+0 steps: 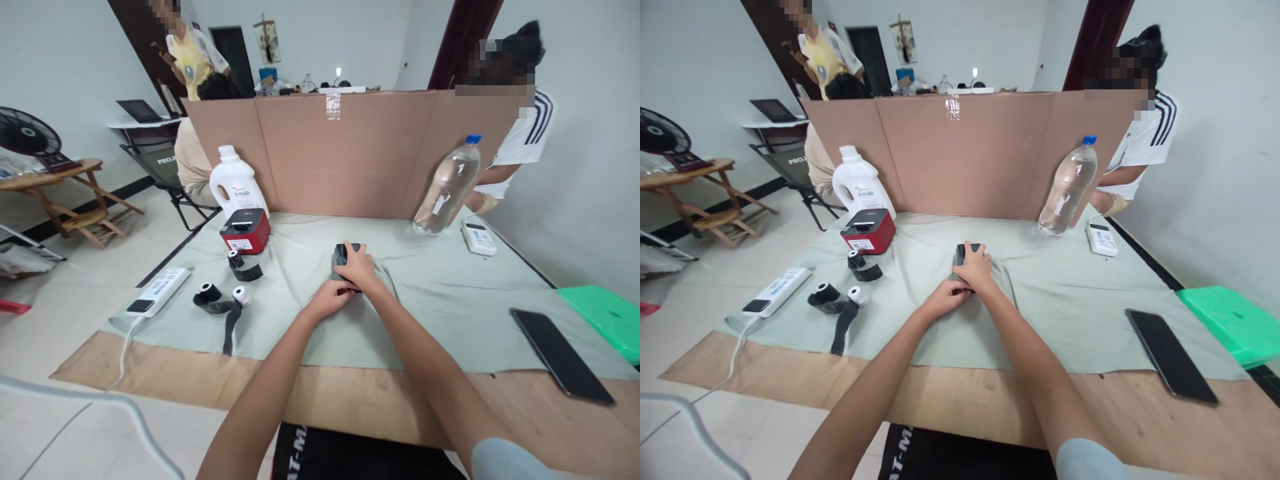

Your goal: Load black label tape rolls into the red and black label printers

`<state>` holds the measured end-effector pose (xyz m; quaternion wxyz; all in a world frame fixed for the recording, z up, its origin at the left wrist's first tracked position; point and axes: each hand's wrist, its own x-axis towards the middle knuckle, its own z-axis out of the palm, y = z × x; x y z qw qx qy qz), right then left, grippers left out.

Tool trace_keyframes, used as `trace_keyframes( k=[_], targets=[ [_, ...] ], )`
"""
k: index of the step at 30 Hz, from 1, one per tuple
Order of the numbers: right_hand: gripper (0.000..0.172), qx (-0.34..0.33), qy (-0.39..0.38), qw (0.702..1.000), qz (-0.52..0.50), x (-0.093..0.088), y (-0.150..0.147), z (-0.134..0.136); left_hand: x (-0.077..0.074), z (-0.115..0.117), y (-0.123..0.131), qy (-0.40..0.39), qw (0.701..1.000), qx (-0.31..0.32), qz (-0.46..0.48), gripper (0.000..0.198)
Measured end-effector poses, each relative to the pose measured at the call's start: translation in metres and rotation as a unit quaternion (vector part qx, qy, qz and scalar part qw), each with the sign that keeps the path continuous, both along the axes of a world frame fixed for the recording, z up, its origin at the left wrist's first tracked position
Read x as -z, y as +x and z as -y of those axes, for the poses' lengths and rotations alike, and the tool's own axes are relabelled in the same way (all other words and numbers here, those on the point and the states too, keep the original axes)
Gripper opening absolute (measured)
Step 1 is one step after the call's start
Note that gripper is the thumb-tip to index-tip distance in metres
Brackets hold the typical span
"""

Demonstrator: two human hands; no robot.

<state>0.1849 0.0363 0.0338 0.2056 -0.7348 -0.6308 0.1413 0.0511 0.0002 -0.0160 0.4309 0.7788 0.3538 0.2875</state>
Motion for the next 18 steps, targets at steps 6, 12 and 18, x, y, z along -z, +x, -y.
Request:
trace_keyframes(
  k=[6, 12, 18],
  targets=[
    [0.085, 0.046, 0.063, 0.997, 0.019, -0.007, 0.116, 0.009, -0.006, 0.004, -0.002, 0.036, 0.999, 0.009, -0.034, 0.027],
    [0.087, 0.159, 0.057, 0.980, 0.104, -0.010, 0.261, 0.026, -0.006, 0.003, 0.001, 0.053, 0.997, 0.013, -0.059, 0.028],
    [0.089, 0.178, -0.015, 0.976, 0.128, 0.000, 0.301, 0.031, -0.003, 0.001, 0.003, 0.059, 0.996, 0.007, -0.068, 0.029]
  ],
)
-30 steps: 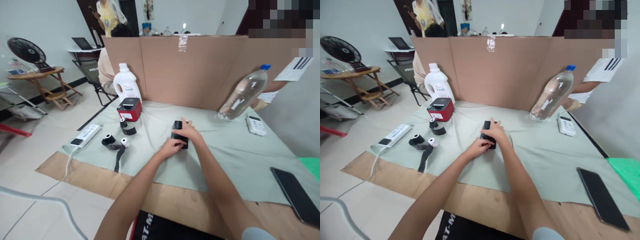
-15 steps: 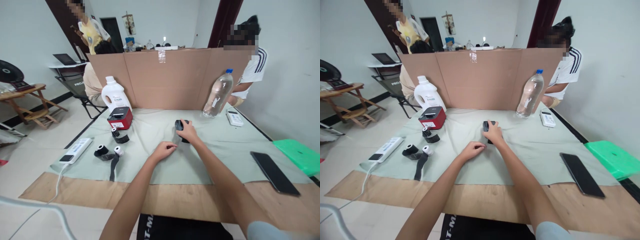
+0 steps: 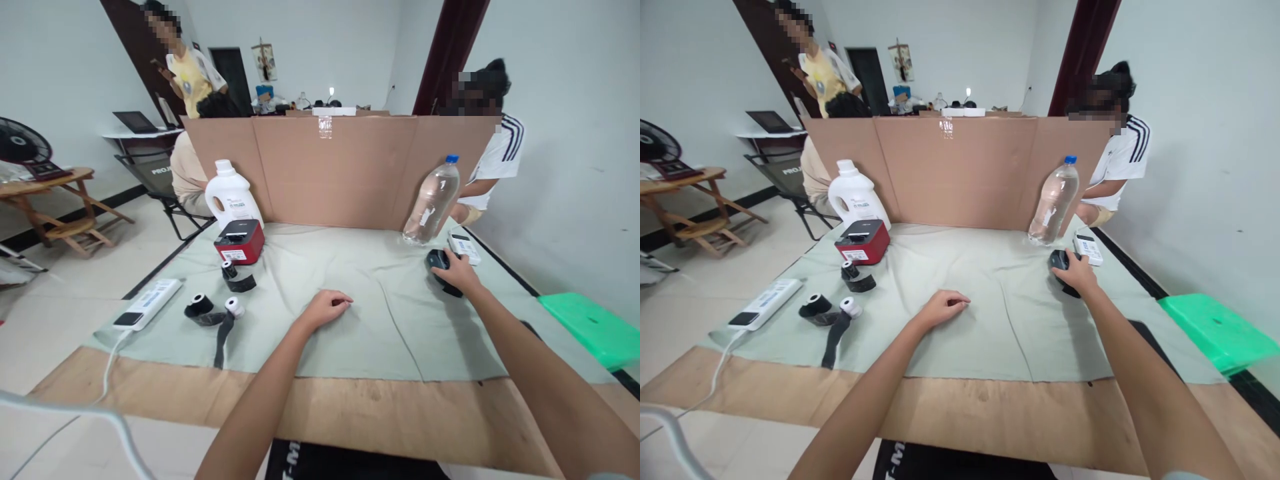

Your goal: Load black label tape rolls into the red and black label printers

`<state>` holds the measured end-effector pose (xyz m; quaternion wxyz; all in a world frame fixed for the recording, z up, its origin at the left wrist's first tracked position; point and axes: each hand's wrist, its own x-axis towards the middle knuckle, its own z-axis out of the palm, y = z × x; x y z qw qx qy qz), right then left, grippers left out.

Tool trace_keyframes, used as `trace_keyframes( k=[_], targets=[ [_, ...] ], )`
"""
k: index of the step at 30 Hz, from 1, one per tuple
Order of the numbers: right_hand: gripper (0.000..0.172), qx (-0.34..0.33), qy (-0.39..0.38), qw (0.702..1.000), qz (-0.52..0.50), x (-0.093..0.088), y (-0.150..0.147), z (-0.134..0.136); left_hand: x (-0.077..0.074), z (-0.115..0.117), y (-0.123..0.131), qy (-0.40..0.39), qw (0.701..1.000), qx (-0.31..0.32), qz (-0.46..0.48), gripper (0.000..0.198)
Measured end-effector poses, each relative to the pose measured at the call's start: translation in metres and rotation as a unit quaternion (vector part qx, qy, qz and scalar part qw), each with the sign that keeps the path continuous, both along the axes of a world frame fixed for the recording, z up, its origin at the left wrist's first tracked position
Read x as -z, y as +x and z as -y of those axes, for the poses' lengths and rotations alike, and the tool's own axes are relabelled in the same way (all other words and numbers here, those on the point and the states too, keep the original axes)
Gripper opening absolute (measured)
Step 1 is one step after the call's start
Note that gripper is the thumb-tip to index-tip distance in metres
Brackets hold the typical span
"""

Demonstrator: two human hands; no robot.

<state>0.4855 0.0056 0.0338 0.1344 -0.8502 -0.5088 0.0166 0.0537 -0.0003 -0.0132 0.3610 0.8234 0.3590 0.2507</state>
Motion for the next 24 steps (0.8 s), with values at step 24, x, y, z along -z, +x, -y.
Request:
trace_keyframes(
  k=[24],
  targets=[
    [0.066, -0.153, 0.173, 0.948, 0.219, -0.006, -0.106, -0.031, -0.045, -0.009, -0.048, 0.016, 0.928, -0.197, 0.315, 0.025]
  ],
)
